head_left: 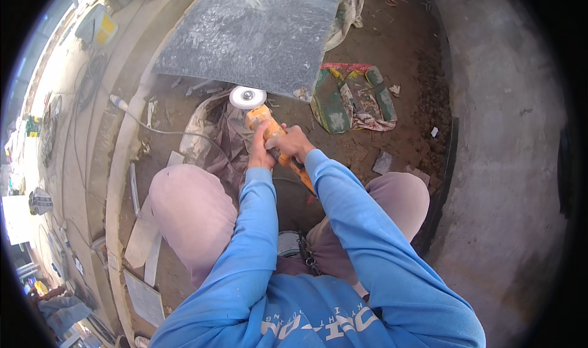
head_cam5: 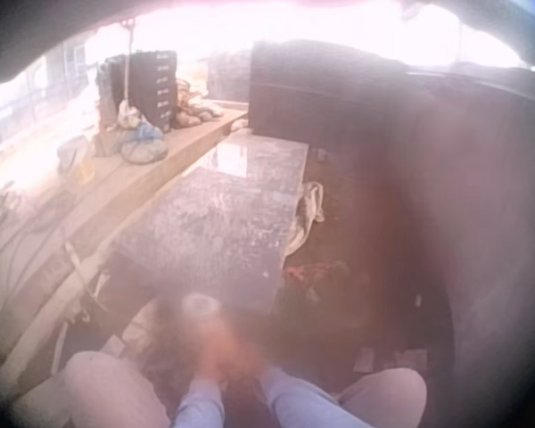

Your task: The person uses an angle grinder to smooth the surface of a large rectangular tile. They briefly pause to pour water from a bucket onto the tile to reduce dust, then resume grinding.

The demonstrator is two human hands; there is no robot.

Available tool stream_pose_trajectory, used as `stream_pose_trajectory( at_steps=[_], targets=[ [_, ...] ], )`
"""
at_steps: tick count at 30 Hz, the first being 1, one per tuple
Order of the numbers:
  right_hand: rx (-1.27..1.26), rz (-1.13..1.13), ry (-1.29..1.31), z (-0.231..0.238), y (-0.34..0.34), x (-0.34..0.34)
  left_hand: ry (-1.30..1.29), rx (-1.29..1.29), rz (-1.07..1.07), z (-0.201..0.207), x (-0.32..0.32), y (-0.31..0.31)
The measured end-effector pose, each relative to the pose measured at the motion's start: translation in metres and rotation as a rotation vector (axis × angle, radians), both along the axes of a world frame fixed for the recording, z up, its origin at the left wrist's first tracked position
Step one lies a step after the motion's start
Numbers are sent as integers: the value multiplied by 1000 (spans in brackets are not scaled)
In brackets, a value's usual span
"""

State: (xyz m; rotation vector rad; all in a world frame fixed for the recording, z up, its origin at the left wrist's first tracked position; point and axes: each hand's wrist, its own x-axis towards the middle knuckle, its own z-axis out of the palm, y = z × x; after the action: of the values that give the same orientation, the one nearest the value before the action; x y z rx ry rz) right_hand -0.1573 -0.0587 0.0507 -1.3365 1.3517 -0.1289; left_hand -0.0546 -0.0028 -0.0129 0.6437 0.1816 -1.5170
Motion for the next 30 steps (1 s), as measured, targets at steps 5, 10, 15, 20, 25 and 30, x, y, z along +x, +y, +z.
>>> stream_pose_trajectory(
  at_steps=[5,10,15,20,25,30],
  targets=[
    [61,18,-28,13,-1,6,-26,61,16,-2,8,-3],
    [75,19,-44,11,-5,8,-46,66,29,5,8,-6],
    [72,37,-42,17,-5,10,-57,65,52,10,9,-7],
    [69,44,-23,24,-4,9,-36,81,63,9,9,-8],
    [74,20,-21,23,-1,2,-44,65,44,-7,5,-9],
    [110,18,-7,39,4,-9,-35,65,47,-8,-6,-5]
  ],
)
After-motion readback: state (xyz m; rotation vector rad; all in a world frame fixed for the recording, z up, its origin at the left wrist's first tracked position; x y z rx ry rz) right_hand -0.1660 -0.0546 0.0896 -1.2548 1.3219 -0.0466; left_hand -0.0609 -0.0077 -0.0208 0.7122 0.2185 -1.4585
